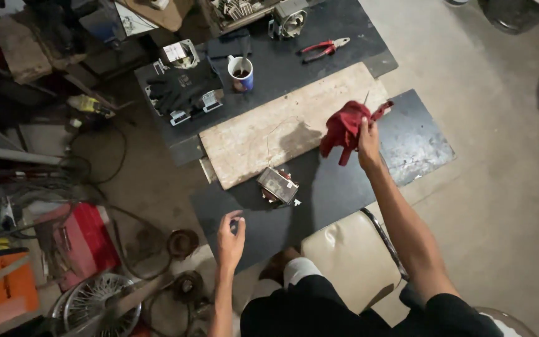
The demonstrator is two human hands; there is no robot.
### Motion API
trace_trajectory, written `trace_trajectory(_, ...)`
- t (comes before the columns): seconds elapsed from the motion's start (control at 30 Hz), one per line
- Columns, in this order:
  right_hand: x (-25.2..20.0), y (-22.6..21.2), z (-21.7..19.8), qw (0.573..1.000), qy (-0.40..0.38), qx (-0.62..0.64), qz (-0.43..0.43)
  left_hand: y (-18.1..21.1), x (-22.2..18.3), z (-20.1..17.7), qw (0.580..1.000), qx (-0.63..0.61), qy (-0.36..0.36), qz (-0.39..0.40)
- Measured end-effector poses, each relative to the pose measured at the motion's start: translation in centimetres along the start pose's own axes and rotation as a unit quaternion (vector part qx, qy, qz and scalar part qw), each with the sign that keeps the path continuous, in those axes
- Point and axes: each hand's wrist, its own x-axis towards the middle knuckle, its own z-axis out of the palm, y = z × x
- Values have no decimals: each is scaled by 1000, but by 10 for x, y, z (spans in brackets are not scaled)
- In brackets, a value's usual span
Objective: Disassembling and cleaning a small electronic component using a screwdriver and a cloth
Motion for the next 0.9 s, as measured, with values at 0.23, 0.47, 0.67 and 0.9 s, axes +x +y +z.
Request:
trace_trajectory(0.23, -66, -125, -1, 990, -53, 129, 27, 13, -90, -52, 978, -60, -61, -192)
trace_trajectory(0.47, -75, -127, 1, 997, -15, 72, -2, -72, -189, -60, 969, -141, 7, -204)
trace_trajectory(0.67, -46, -131, -12, 996, 60, 7, -62, -101, -235, -81, 966, -148, 29, -211)
trace_trajectory(0.9, -25, -140, -30, 984, 86, 150, 52, -90, -215, -81, 948, -205, 24, -240)
